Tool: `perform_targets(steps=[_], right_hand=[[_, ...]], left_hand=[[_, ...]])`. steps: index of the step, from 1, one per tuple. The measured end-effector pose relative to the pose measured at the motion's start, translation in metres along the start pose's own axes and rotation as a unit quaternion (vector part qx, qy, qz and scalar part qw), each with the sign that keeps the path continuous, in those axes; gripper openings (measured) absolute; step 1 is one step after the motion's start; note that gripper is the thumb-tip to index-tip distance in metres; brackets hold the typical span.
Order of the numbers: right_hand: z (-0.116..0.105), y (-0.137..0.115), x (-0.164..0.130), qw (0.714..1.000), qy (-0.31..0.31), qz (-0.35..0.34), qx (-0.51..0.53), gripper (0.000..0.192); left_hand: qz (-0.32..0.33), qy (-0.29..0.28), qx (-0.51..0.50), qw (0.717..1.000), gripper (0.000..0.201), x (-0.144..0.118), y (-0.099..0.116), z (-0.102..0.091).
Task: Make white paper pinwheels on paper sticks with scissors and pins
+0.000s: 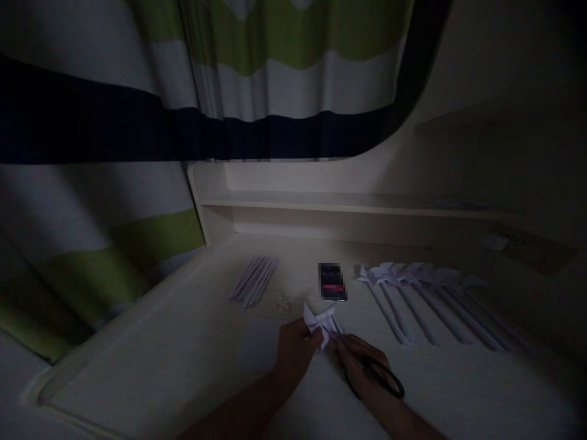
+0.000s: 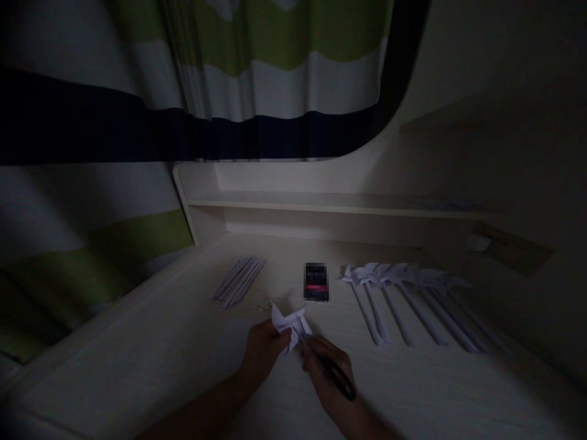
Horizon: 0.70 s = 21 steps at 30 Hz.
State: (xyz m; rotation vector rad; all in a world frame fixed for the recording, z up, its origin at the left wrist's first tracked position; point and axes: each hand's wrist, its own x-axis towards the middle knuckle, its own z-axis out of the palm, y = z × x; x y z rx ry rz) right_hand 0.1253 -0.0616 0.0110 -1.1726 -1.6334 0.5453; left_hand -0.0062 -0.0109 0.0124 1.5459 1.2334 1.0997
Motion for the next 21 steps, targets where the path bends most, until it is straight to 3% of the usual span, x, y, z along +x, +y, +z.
perform_targets(steps=[12,21], right_hand=[[-0.0031,0.0002,0.0000,0.998,-0.024,-0.044,-0.030,0.028],[0.0009,0.0001,0.0010,0.986,-0.007,0.163,0.043,0.041]], left_hand=[[0.030,-0.015,0.038,0.999,0.021,0.0000,-0.0063,-0.0018],[0.050,-0.009,0.085,0.995,0.019,-0.0019,-0.0009,-0.0041]])
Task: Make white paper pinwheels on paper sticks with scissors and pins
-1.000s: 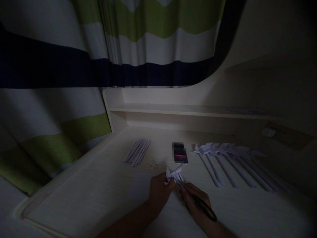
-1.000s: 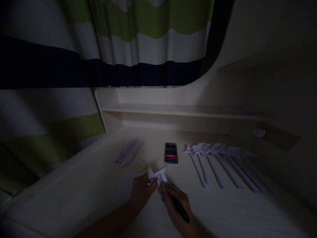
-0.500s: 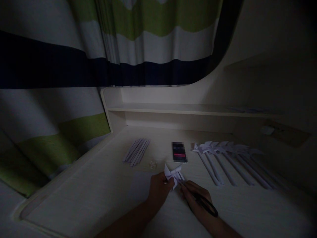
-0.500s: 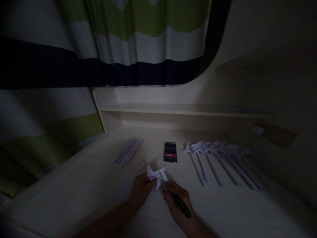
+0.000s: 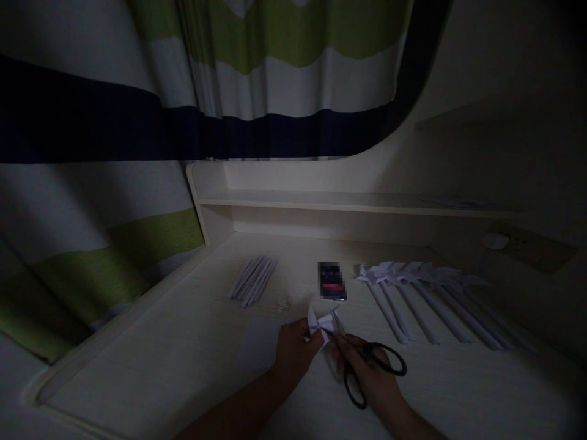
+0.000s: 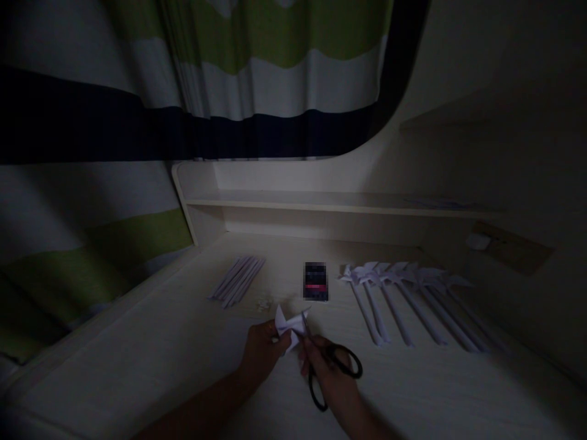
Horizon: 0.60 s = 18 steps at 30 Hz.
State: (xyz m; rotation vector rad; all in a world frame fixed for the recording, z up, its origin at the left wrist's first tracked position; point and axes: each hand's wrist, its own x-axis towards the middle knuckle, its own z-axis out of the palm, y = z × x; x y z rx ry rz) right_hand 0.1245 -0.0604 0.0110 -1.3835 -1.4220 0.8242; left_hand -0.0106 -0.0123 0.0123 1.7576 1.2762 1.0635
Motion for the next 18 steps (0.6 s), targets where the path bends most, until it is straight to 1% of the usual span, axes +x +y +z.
perform_targets(steps=[3,5,6,8,10,12,14,16,18], right_hand=[[0.000,-0.002,0.000,1.000,-0.008,0.009,0.000,0.041],[0.000,-0.001,-0.001,1.000,-0.009,-0.003,-0.015,0.038],[0.001,0.000,-0.001,0.999,-0.013,-0.027,-0.030,0.037],[0.001,0.005,0.000,0.990,-0.024,-0.116,-0.072,0.032],[0.001,0.011,0.001,0.967,-0.025,-0.220,-0.123,0.026],[0.001,0.015,0.002,0.944,-0.013,-0.287,-0.160,0.024],[0.001,0.015,0.002,0.935,0.001,-0.310,-0.174,0.024],[0.002,0.013,-0.001,0.933,0.018,-0.316,-0.171,0.023],[0.002,0.011,-0.005,0.932,0.054,-0.318,-0.166,0.022]], left_hand=[[0.002,0.002,0.011,1.000,0.019,0.001,0.000,-0.001],[0.000,0.005,0.022,1.000,0.019,0.003,-0.001,-0.002],[-0.002,0.008,0.030,1.000,0.020,0.003,-0.001,-0.002],[-0.005,0.011,0.041,0.999,0.020,0.004,-0.001,-0.002],[-0.007,0.011,0.037,0.999,0.020,0.003,0.000,-0.001],[-0.009,0.010,0.022,1.000,0.021,0.002,0.000,0.000],[-0.009,0.009,0.007,1.000,0.022,0.003,-0.002,0.002],[-0.007,0.014,-0.003,1.000,0.023,0.007,-0.007,0.001],[-0.018,0.042,0.000,0.999,0.022,0.016,-0.014,-0.004]])
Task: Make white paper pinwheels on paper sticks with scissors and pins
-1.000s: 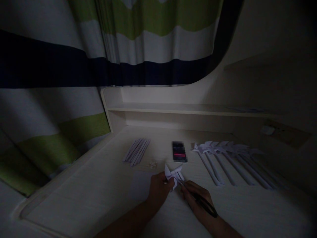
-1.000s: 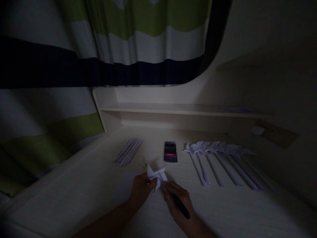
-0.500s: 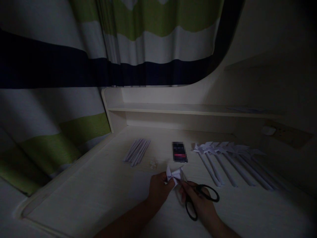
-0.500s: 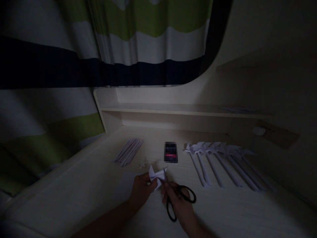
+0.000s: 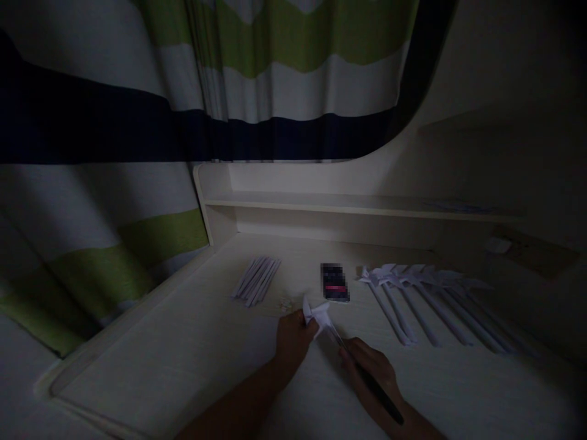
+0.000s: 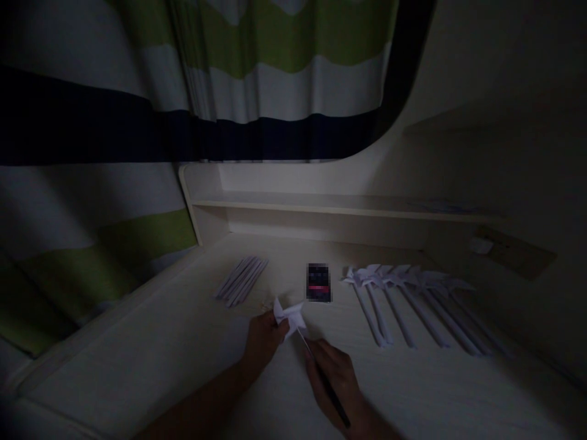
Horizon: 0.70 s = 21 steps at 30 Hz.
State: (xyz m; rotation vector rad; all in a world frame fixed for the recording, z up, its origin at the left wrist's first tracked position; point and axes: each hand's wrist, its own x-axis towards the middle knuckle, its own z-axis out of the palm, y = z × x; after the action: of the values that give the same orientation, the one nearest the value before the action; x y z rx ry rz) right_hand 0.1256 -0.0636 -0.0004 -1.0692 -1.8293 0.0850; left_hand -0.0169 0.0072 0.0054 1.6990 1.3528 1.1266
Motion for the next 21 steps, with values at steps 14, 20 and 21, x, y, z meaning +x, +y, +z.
perform_targets(steps=[14,20,21], right_hand=[[0.041,0.054,0.062,0.882,-0.294,0.048,-0.365,0.031],[0.075,0.071,0.088,0.858,-0.338,0.036,-0.386,0.024],[0.079,0.073,0.091,0.855,-0.348,0.033,-0.384,0.022]], left_hand=[[-0.148,0.282,-0.052,0.947,0.022,0.066,-0.045,-0.075],[-0.175,0.304,-0.055,0.935,0.024,0.073,-0.060,-0.092],[-0.180,0.307,-0.055,0.933,0.025,0.074,-0.062,-0.095]])
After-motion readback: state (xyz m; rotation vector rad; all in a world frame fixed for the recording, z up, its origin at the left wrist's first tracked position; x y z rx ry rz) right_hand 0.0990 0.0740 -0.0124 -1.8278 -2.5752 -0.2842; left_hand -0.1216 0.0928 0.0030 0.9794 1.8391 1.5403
